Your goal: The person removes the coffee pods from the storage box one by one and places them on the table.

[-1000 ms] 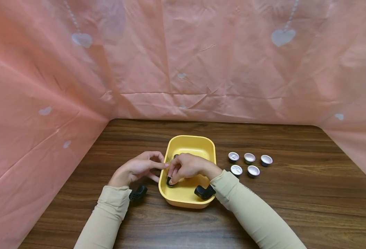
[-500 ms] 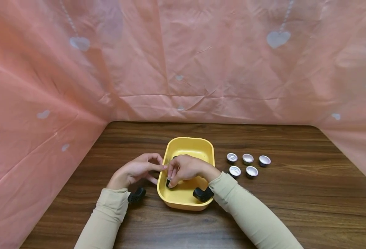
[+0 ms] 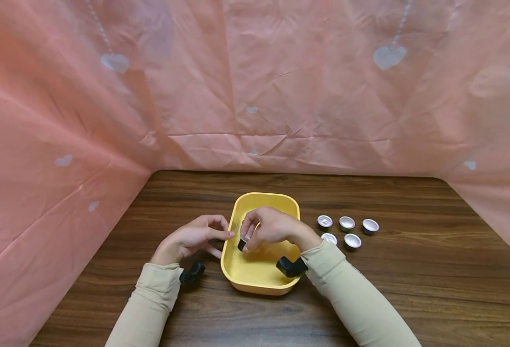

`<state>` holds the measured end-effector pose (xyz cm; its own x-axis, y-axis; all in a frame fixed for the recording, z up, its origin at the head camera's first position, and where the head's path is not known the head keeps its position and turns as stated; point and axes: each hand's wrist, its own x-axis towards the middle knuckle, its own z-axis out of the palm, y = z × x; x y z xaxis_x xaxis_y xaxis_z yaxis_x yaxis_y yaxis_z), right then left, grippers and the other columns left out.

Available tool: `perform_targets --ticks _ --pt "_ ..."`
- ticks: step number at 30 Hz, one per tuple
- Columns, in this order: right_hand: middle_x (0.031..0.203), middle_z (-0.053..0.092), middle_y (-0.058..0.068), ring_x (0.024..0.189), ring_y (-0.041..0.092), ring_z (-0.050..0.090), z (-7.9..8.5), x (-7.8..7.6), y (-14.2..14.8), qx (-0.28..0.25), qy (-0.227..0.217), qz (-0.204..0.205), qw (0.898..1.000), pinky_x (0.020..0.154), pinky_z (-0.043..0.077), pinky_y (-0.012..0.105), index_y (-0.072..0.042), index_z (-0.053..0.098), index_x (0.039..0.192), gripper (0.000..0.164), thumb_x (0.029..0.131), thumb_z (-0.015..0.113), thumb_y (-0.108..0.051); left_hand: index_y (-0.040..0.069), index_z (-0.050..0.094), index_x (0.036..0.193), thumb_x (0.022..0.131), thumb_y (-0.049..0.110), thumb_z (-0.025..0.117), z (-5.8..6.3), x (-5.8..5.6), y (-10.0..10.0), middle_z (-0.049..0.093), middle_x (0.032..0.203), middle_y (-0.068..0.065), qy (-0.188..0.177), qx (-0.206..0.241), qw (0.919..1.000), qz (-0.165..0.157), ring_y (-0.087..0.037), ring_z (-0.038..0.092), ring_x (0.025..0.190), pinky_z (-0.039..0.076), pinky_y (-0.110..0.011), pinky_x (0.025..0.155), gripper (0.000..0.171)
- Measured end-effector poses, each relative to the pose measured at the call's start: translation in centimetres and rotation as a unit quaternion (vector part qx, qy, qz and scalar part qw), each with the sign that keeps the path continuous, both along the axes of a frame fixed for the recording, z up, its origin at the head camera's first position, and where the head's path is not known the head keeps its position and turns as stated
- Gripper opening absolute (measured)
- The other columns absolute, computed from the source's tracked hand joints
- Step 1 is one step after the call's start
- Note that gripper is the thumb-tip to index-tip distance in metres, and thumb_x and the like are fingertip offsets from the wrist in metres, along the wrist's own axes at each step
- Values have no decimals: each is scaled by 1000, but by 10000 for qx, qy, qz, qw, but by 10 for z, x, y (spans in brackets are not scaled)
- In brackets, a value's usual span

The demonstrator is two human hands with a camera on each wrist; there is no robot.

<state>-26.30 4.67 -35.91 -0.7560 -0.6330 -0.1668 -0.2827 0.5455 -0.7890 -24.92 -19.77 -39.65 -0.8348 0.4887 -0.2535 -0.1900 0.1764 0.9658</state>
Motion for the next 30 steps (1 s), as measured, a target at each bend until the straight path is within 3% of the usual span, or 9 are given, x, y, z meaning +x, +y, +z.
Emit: perform_targets --ticks 9,17,30 --pt "100 74 1 92 13 71 9 1 15 -805 -283 -135 9963 81 58 23 -10 74 104 33 78 93 -12 10 58 94 100 9 72 0 0 0 62 107 -7 -54 -18 10000 35 -20 72 98 70 -49 82 16" --pt "105 74 5 93 19 80 14 8 33 -1675 -587 -202 9839 87 63 26 -2 70 111 34 83 89 -2 9 58 94 101 9 70 2 1 2 60 108 -8 -52 -43 10000 34 -21 72 97 70 -50 83 14" --pt "106 73 5 94 20 81 11 9 39 -1905 -590 -193 9797 87 62 26 -2 69 113 35 83 89 -1 9 57 94 101 9 70 5 2 4 57 110 -9 -83 -139 9998 138 -22 72 96 70 -48 81 14"
